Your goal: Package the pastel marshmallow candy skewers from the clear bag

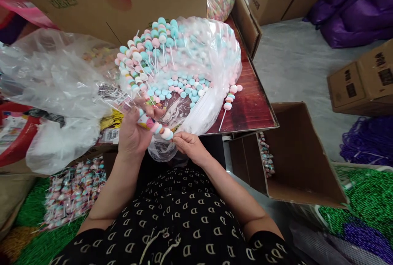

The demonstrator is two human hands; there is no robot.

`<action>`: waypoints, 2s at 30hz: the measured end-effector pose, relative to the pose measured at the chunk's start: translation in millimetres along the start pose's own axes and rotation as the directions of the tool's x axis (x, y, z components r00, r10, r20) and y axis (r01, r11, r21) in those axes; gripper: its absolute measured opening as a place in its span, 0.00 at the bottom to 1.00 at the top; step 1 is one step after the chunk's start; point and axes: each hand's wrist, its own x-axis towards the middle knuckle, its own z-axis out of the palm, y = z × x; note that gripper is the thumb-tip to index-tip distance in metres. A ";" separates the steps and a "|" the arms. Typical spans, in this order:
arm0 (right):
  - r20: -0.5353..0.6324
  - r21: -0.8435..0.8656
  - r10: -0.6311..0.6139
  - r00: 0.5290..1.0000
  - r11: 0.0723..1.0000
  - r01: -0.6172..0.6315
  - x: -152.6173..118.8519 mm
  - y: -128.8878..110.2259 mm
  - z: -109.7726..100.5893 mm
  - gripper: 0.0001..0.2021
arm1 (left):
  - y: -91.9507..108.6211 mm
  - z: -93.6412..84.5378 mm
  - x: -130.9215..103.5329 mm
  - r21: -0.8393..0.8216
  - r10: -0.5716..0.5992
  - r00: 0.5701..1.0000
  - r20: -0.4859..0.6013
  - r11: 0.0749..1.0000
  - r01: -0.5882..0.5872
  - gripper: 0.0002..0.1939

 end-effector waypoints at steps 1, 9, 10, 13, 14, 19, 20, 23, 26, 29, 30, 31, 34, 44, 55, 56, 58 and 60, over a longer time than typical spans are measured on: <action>-0.034 -0.007 -0.024 0.999 1.000 0.024 -0.4 -0.2 0.6 0.24 | -3.2 3.3 -0.4 -0.015 -0.001 1.000 -0.023 1.000 0.001 0.15; -0.161 -0.365 -0.255 0.954 0.913 0.183 -5.9 -3.1 -1.3 0.24 | -25.5 10.0 -8.1 0.038 -0.085 0.991 -0.104 0.995 0.089 0.19; -0.153 -0.363 -0.243 0.958 0.915 0.174 -5.5 -2.9 -1.9 0.25 | -27.6 10.0 -9.2 0.040 -0.090 0.991 -0.101 0.995 0.094 0.20; -0.125 -0.321 -0.165 0.978 0.940 0.117 -2.9 -3.6 -3.1 0.27 | -31.8 11.1 -11.3 0.041 -0.085 0.993 -0.082 0.995 0.088 0.20; -0.116 -0.310 -0.142 0.983 0.945 0.100 -2.0 -4.6 -3.3 0.27 | -32.1 11.6 -11.3 0.037 -0.083 0.993 -0.079 0.996 0.086 0.20; -0.101 -0.375 -0.174 0.980 0.919 0.124 -2.9 -9.8 -3.3 0.20 | -30.4 11.7 -6.7 0.052 -0.074 0.992 -0.107 0.995 0.079 0.20; -0.120 -0.392 -0.197 0.973 0.910 0.136 -3.7 -9.3 -2.8 0.19 | -31.5 11.2 -6.5 0.056 -0.072 0.992 -0.103 0.995 0.078 0.20; -0.203 -0.377 -0.227 0.953 0.916 0.138 -4.9 -3.8 0.4 0.17 | -39.2 7.6 -10.8 0.048 -0.092 0.995 -0.037 0.994 0.094 0.19; -0.250 -0.280 -0.162 0.955 0.956 0.088 -3.5 3.1 3.2 0.15 | -44.7 -0.9 -17.9 0.051 -0.148 0.988 0.052 0.988 0.145 0.17; -0.273 -0.211 -0.130 0.953 0.975 0.073 -1.2 7.1 2.1 0.14 | -36.6 -11.6 -19.3 0.065 -0.187 0.976 0.107 0.981 0.181 0.25; -0.274 -0.212 -0.138 0.952 0.974 0.080 -0.6 7.8 1.1 0.14 | -31.3 -14.2 -18.0 0.053 -0.171 0.979 0.106 0.985 0.166 0.28; -0.274 -0.228 -0.156 0.949 0.969 0.094 -0.1 8.3 0.1 0.13 | -25.6 -16.0 -16.0 0.033 -0.143 0.986 0.089 0.990 0.140 0.30; -0.267 -0.344 -0.266 0.926 0.924 0.166 0.2 9.3 -1.5 0.10 | -13.2 -16.2 -9.0 -0.028 -0.064 0.998 -0.028 0.998 0.064 0.24; -0.174 -0.509 -0.317 0.932 0.839 0.190 -6.3 8.2 -3.8 0.13 | -36.5 -8.4 -11.5 -0.066 -0.133 0.982 -0.132 0.990 0.125 0.17; -0.182 -0.362 -0.168 0.969 0.928 0.093 -1.4 5.0 5.8 0.18 | -35.3 -8.7 -17.7 -0.034 -0.124 0.990 -0.071 0.992 0.122 0.22; -0.187 -0.394 -0.203 0.961 0.912 0.115 -1.3 5.6 5.1 0.17 | -34.1 -10.9 -15.0 -0.053 -0.121 0.989 -0.087 0.992 0.116 0.23; -0.187 -0.479 -0.289 0.939 0.861 0.170 -1.0 7.8 3.6 0.15 | -33.4 -14.6 -9.9 -0.083 -0.118 0.983 -0.140 0.991 0.107 0.21; -0.190 -0.558 -0.364 0.912 0.804 0.204 -0.6 10.7 2.8 0.14 | -35.4 -16.2 -6.8 -0.095 -0.134 0.974 -0.182 0.988 0.118 0.17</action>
